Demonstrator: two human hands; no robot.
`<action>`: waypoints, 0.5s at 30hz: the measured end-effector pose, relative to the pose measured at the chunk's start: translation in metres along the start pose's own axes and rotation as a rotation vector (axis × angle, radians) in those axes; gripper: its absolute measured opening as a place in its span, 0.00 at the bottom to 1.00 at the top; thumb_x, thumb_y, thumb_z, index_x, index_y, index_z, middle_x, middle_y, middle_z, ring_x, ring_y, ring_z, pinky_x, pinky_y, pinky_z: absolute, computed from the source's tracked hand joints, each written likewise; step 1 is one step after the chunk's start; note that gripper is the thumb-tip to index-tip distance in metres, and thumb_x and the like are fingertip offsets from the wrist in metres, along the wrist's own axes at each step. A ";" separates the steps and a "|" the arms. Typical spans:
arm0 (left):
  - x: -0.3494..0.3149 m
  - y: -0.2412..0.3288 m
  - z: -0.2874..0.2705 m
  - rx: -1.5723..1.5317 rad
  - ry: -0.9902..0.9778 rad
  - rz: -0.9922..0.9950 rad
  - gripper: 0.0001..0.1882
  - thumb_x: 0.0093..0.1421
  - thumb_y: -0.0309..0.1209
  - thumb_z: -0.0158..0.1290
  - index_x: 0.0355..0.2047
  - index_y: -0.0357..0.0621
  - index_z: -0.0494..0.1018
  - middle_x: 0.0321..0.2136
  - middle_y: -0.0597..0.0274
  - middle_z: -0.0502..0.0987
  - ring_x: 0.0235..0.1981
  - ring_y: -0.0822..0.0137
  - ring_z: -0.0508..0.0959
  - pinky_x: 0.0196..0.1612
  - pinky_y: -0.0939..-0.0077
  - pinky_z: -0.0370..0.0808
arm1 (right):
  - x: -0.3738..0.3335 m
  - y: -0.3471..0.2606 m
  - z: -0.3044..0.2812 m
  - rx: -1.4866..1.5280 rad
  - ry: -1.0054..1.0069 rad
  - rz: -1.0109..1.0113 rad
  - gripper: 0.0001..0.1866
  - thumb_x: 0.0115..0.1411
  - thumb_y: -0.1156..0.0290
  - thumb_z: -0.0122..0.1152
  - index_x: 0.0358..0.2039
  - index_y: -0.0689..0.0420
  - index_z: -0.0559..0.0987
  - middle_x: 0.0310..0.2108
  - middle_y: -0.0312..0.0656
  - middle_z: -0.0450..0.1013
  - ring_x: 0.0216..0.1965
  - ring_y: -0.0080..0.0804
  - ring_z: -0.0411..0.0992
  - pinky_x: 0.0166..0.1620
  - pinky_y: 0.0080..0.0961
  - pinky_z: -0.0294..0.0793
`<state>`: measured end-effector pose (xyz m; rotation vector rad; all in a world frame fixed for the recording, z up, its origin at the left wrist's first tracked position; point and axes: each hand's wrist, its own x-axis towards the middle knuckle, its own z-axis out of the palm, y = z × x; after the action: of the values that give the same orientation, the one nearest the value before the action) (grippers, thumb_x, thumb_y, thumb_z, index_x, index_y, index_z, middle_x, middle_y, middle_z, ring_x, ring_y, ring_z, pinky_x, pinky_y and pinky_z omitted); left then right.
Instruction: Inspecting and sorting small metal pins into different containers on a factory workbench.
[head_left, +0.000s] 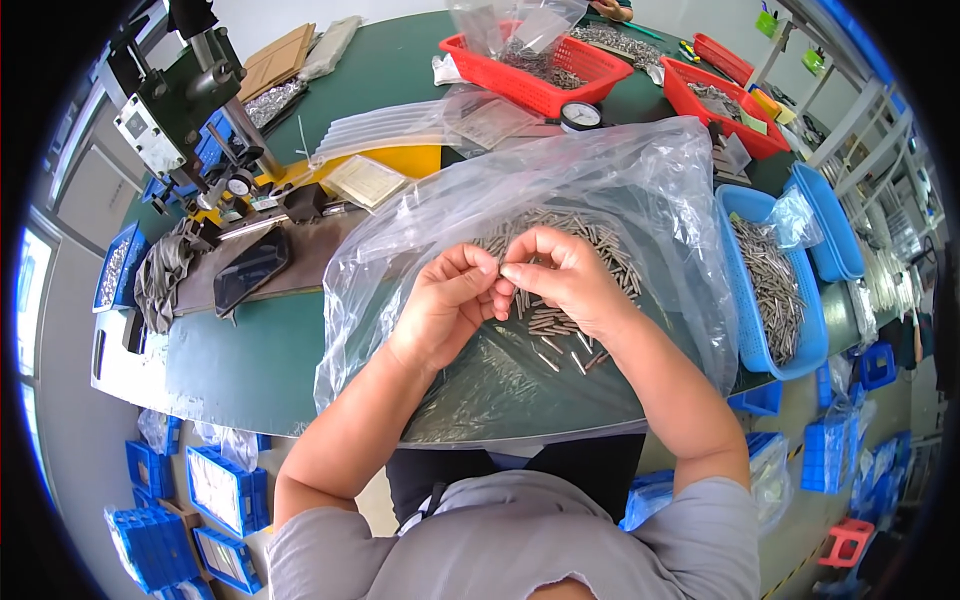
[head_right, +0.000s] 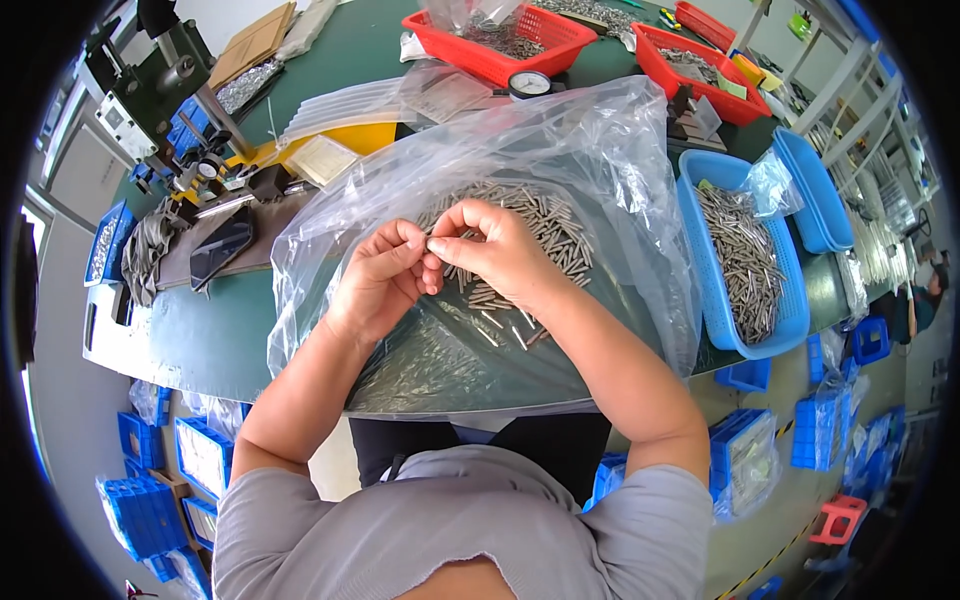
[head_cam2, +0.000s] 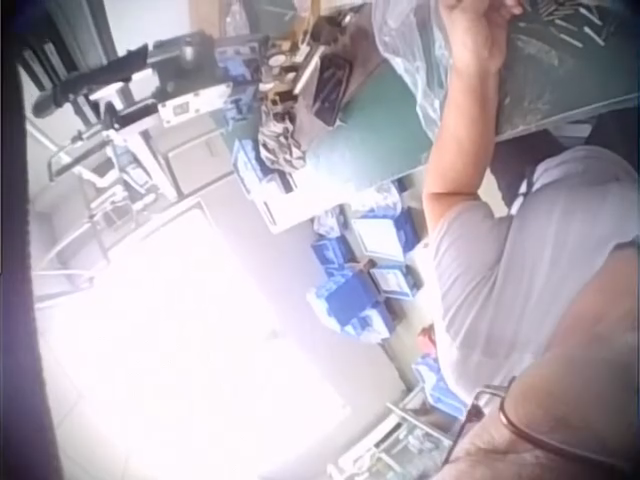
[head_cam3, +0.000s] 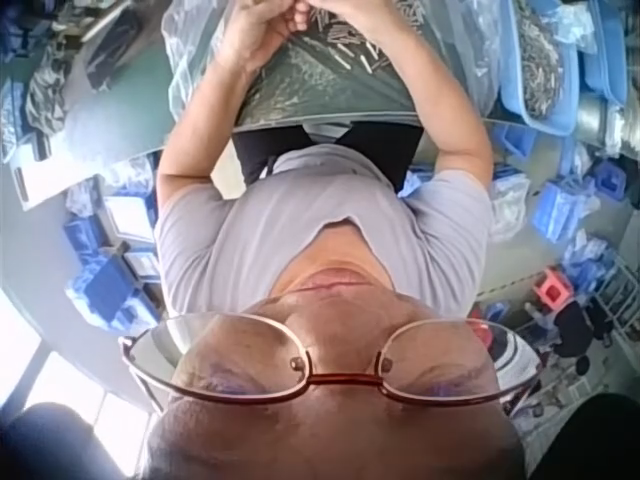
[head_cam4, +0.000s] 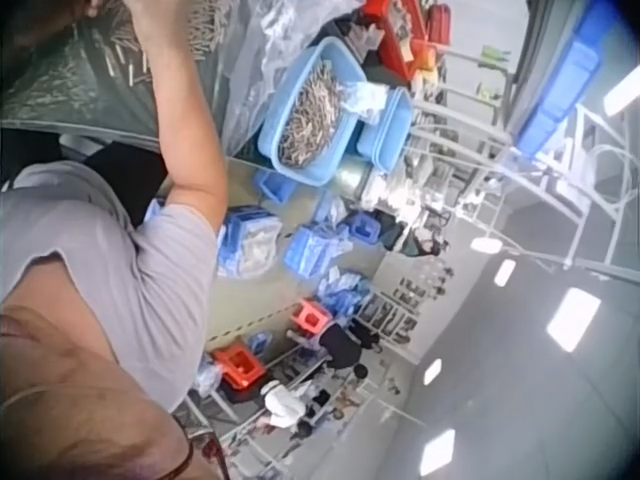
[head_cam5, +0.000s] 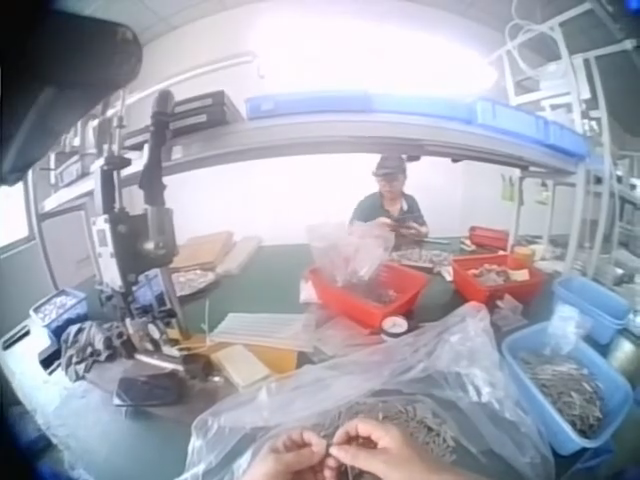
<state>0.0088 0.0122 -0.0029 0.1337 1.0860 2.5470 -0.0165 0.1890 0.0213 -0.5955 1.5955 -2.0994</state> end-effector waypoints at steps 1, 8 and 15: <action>0.000 0.000 0.001 0.006 0.013 0.003 0.04 0.61 0.27 0.48 0.31 0.40 0.69 0.25 0.57 0.75 0.25 0.65 0.74 0.32 0.72 0.73 | -0.001 -0.003 0.001 -0.032 0.024 0.030 0.03 0.57 0.76 0.57 0.33 0.60 0.74 0.27 0.35 0.73 0.30 0.18 0.70 0.35 0.16 0.69; 0.003 -0.002 0.003 0.070 0.066 0.033 0.04 0.60 0.26 0.47 0.31 0.40 0.70 0.24 0.57 0.75 0.24 0.67 0.74 0.31 0.74 0.73 | 0.001 0.010 -0.003 -0.190 0.123 -0.055 0.06 0.57 0.70 0.58 0.31 0.58 0.75 0.26 0.30 0.72 0.25 0.12 0.66 0.25 0.10 0.60; 0.002 0.009 -0.003 0.011 0.149 0.152 0.03 0.59 0.26 0.48 0.30 0.40 0.70 0.24 0.58 0.75 0.22 0.69 0.74 0.28 0.77 0.73 | 0.009 -0.004 -0.015 0.529 0.361 0.035 0.04 0.56 0.73 0.52 0.33 0.58 0.73 0.24 0.32 0.67 0.24 0.19 0.64 0.26 0.17 0.63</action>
<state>0.0040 0.0053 0.0017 0.0302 1.1865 2.7240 -0.0327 0.1960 0.0223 -0.0087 1.1112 -2.5627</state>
